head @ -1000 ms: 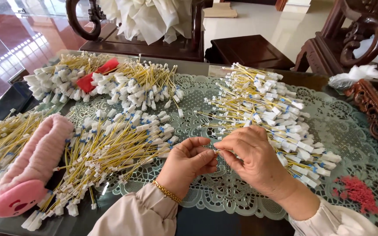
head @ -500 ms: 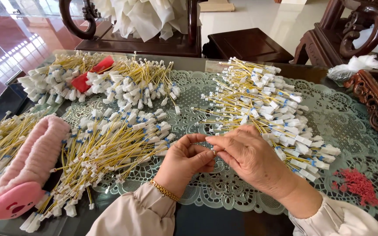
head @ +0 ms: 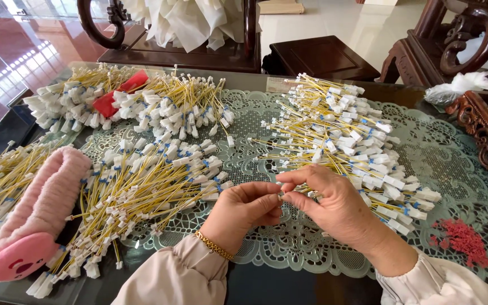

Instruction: Assembling small decorative items by attaching white tips to yellow stems

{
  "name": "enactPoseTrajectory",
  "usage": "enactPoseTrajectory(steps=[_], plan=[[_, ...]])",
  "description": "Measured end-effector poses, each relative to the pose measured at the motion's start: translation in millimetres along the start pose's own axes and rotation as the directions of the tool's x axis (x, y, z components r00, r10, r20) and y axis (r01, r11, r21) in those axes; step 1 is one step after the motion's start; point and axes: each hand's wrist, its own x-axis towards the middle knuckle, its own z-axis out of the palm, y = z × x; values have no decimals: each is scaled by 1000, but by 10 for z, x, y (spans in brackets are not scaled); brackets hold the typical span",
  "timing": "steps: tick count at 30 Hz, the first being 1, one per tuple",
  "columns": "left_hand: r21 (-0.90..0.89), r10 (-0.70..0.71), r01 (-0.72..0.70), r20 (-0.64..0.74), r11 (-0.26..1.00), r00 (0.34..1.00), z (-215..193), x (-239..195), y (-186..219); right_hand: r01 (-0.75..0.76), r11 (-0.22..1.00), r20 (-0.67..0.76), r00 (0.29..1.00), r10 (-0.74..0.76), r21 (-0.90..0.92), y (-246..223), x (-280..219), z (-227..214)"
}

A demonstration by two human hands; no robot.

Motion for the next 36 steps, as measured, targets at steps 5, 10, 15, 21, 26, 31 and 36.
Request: enactPoseTrajectory(steps=[5, 10, 15, 21, 26, 31, 36], plan=[[-85, -31, 33, 33, 996, 999, 6, -23, 19, 27, 996, -24, 999, -25, 90, -23, 18, 6], [-133, -56, 67, 85, 989, 995, -6, -28, 11, 174, 985, -55, 983, -174, -16, -45, 35, 25], [-180, -70, 93, 129, 979, 989, -9, -52, 46, 205, 978, -99, 973, -209, -45, -72, 29, 36], [-187, -47, 71, 130, 980, 990, -48, -27, -6, 311, 932, -126, 933, -337, -186, -101, 51, 16], [-164, -53, 71, 113, 984, 992, -34, -34, 17, 320, 923, -139, 925, -353, -212, -89, 41, 18], [-145, -41, 57, 108, 988, 993, -32, -39, 27, 327, 919, -141, 921, -362, -222, -60, 38, 37], [-173, -41, 62, 118, 983, 992, -45, -22, 10, 296, 936, -156, 932, -327, -189, -5, 27, 68]])
